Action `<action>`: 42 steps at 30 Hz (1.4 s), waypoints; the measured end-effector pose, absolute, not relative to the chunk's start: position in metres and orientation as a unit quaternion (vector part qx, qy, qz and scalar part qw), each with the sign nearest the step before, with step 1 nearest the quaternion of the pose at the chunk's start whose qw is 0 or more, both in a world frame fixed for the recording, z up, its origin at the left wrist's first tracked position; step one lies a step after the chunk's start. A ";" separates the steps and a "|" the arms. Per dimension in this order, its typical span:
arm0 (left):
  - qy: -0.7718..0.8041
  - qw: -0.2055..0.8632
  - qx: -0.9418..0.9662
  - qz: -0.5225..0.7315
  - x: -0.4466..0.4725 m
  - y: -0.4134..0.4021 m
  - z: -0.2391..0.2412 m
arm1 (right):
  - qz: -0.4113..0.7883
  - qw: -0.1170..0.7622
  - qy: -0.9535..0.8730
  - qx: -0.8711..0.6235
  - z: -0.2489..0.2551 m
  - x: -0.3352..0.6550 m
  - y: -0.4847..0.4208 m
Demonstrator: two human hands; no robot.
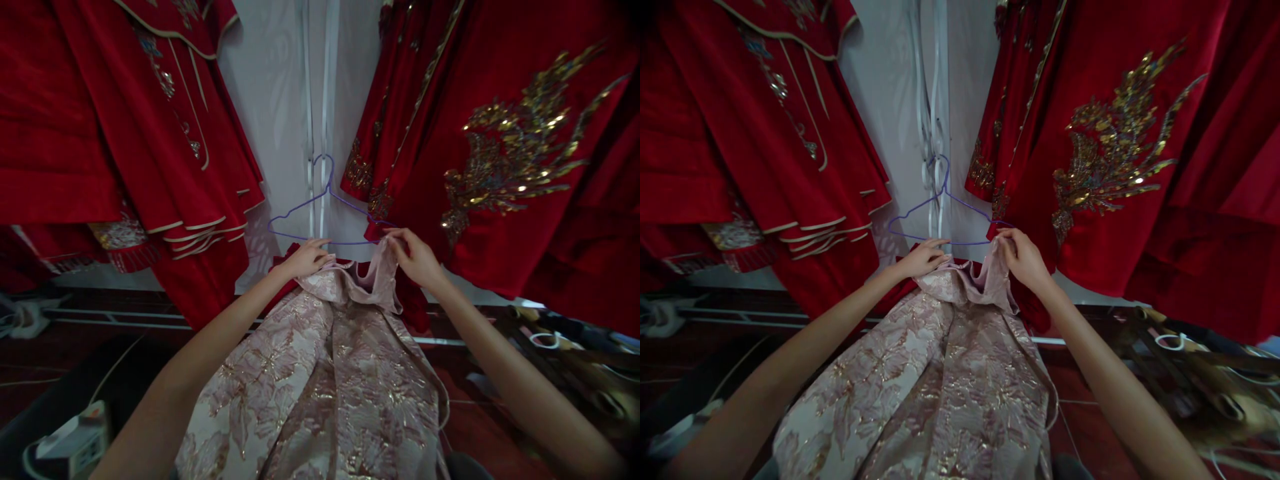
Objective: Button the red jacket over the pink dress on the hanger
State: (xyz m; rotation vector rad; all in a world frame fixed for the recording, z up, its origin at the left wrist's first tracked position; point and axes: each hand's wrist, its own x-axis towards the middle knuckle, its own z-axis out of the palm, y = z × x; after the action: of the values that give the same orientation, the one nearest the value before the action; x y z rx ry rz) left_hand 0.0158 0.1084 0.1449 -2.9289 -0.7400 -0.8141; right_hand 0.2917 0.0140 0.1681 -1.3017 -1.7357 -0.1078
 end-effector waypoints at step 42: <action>-0.484 0.085 -0.764 -0.419 -0.114 0.114 0.140 | -0.098 0.448 -0.663 -0.592 0.208 0.284 0.070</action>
State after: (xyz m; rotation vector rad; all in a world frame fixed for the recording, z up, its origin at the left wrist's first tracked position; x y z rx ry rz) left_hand -0.1143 0.1144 0.1401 -2.2772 -1.4429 -1.2488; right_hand 0.2838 0.0702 0.2084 -1.4649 -1.6409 -0.2420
